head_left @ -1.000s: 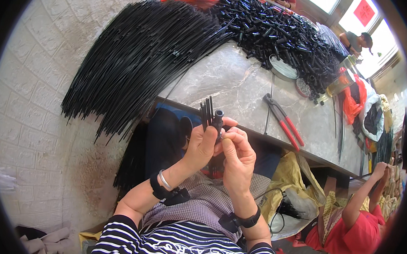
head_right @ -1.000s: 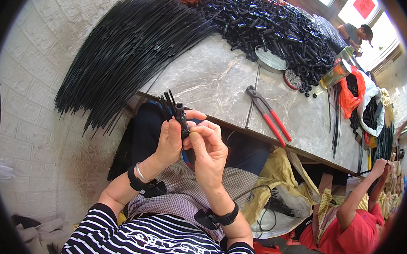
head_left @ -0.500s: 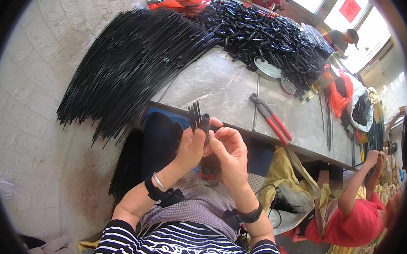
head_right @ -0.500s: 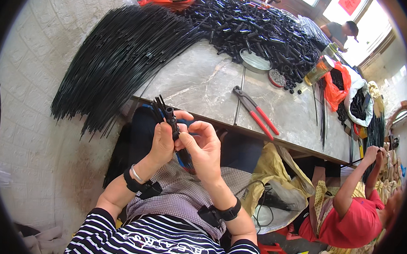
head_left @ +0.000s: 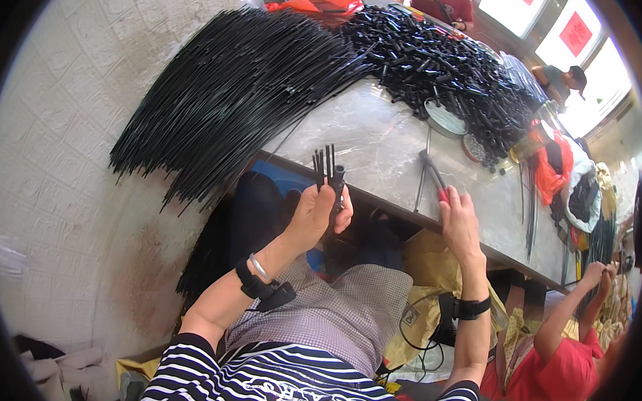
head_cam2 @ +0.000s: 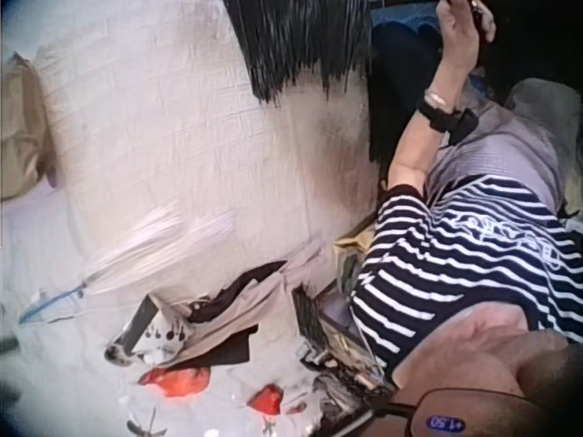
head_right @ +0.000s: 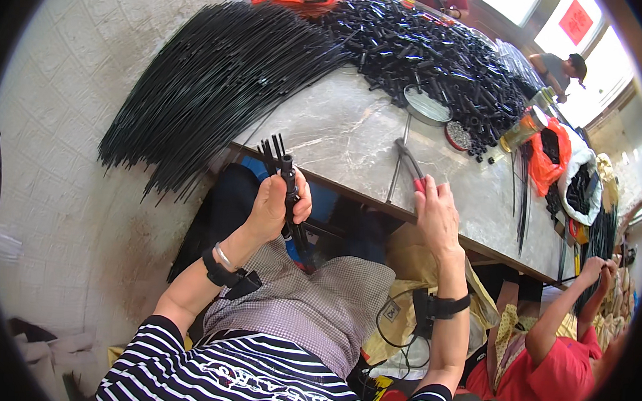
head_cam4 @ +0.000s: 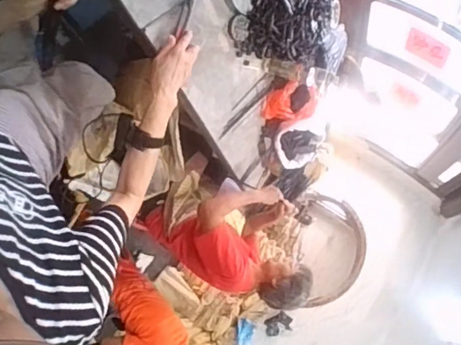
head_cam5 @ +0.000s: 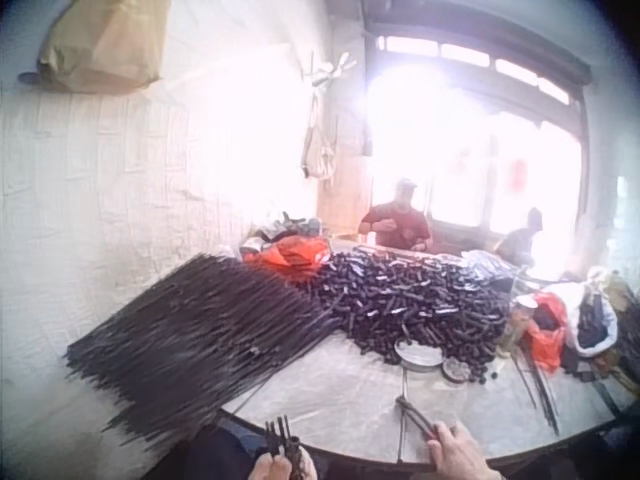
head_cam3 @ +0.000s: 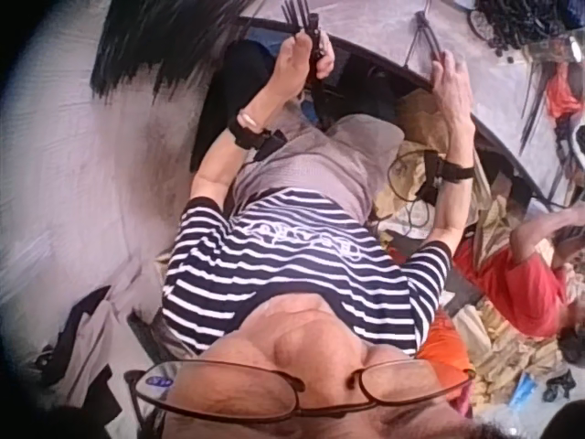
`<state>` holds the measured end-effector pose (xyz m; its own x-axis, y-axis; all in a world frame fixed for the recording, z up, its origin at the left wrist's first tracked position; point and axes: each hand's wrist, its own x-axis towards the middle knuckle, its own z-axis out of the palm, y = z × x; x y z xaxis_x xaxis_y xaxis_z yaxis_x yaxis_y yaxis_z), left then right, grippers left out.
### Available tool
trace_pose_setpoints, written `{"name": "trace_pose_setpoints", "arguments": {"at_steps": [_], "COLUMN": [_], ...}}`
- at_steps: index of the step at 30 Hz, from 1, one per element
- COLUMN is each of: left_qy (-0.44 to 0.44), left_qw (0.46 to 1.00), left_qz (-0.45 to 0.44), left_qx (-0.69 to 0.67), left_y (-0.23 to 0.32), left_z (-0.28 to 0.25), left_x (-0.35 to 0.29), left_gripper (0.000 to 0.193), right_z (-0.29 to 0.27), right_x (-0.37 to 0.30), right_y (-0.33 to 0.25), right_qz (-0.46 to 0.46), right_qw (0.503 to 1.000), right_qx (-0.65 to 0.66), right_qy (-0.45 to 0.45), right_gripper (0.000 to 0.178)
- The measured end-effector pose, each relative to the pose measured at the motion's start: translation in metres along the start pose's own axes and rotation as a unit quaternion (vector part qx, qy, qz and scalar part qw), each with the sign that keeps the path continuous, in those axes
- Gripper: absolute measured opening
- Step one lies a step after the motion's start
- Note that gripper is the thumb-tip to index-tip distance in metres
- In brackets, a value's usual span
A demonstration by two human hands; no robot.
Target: Assembling umbrella ribs into a central hub using pliers in a workshop environment.
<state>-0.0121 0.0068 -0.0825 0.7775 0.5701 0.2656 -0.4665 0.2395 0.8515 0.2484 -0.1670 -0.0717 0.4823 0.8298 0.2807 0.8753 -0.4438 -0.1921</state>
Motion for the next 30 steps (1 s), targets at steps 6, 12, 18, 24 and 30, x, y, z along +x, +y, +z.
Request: {"name": "trace_pose_setpoints", "arguments": {"at_steps": [6, 12, 18, 24, 30], "left_qy": [0.069, 0.080, 0.113, 0.091, 0.071], "left_qw": [0.997, 0.996, 0.993, 0.992, 0.993], "left_qz": [-0.015, -0.024, -0.035, -0.056, -0.065], "left_qx": [0.013, 0.033, 0.027, 0.062, 0.072], "left_y": [0.008, 0.003, 0.002, 0.003, 0.004], "left_z": [-0.002, -0.002, 0.000, -0.014, -0.015], "left_x": [0.001, 0.006, 0.003, 0.001, -0.004], "left_gripper": [0.068, 0.079, 0.079, 0.090, 0.092], "right_z": [-0.068, -0.085, -0.068, -0.064, -0.069], "right_x": [-0.031, -0.070, -0.059, -0.051, -0.053], "right_y": [-0.082, -0.122, -0.130, -0.123, -0.130], "right_qz": [0.125, 0.102, 0.152, 0.170, 0.181], "right_qw": [0.832, 0.606, 0.553, 0.524, 0.529], "right_qx": [0.492, 0.671, 0.696, 0.697, 0.681], "right_qy": [-0.225, -0.415, -0.431, -0.458, -0.472], "right_gripper": [0.035, 0.047, 0.047, 0.043, 0.030]}}
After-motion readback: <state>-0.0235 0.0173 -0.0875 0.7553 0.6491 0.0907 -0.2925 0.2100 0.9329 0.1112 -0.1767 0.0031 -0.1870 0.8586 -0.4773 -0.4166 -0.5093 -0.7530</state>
